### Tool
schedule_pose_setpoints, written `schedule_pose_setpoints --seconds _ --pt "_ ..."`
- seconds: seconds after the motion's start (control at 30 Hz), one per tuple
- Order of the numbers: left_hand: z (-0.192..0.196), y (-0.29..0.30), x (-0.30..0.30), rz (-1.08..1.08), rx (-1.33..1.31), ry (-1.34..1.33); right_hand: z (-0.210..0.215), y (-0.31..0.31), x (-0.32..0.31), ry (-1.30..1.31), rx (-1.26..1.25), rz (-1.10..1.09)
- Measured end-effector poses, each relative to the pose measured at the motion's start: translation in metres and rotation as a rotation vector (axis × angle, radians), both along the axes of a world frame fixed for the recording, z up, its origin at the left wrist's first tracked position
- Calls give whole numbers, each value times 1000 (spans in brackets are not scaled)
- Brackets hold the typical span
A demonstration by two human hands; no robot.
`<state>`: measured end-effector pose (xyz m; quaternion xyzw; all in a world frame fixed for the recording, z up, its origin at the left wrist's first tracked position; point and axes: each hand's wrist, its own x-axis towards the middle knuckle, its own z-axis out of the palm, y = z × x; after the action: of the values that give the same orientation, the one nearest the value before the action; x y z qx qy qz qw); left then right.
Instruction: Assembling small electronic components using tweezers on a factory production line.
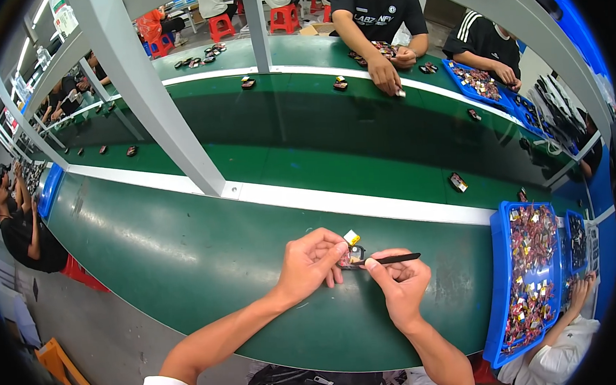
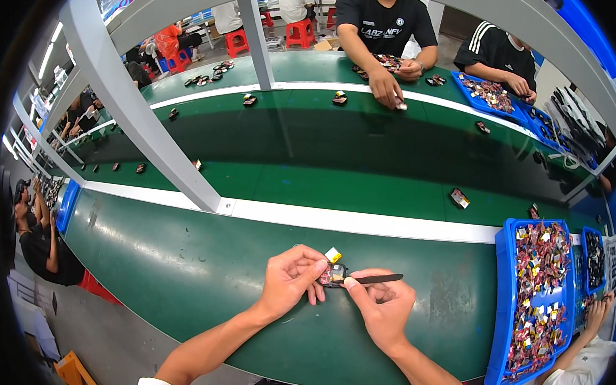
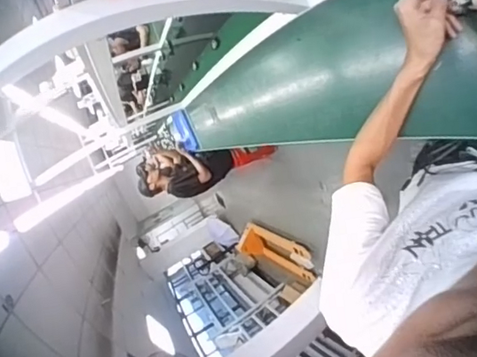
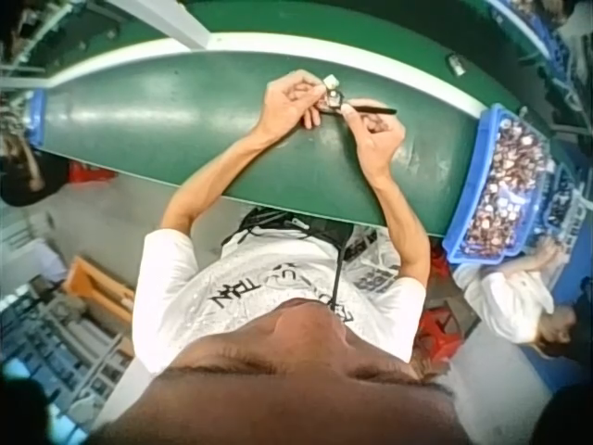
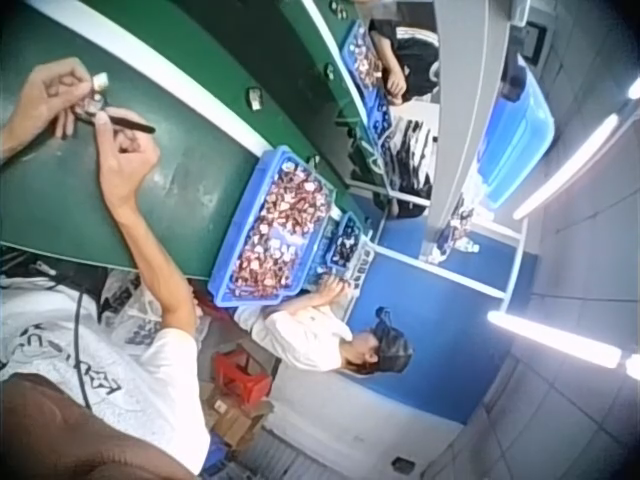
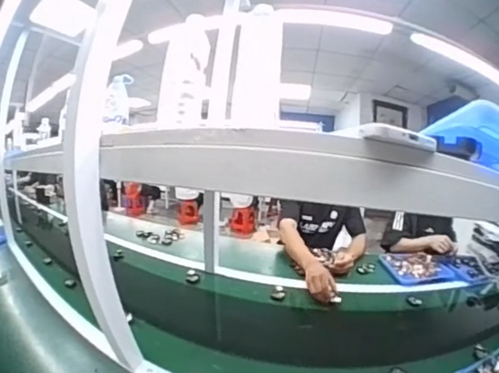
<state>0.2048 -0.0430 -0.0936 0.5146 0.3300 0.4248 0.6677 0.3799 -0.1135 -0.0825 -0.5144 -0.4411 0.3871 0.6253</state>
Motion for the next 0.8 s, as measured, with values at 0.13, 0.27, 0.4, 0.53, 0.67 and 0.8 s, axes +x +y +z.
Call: schedule_pose_setpoints --seconds 0.13,0.27,0.4,0.53,0.67,0.8 --pt "0 0 -1 8 6 -12 3 1 1 47 -32 9" --pt "-1 1 -1 -10 36 16 4 1 0 107 -72 25" --pt "-2 -1 1 25 58 25 6 1 0 123 -123 47" --pt "-1 -2 2 28 77 41 6 1 -1 146 -120 40" --pt "0 -2 2 33 73 52 7 0 -1 143 -152 37" --pt "-1 -2 2 37 78 52 6 1 -2 153 -144 35"
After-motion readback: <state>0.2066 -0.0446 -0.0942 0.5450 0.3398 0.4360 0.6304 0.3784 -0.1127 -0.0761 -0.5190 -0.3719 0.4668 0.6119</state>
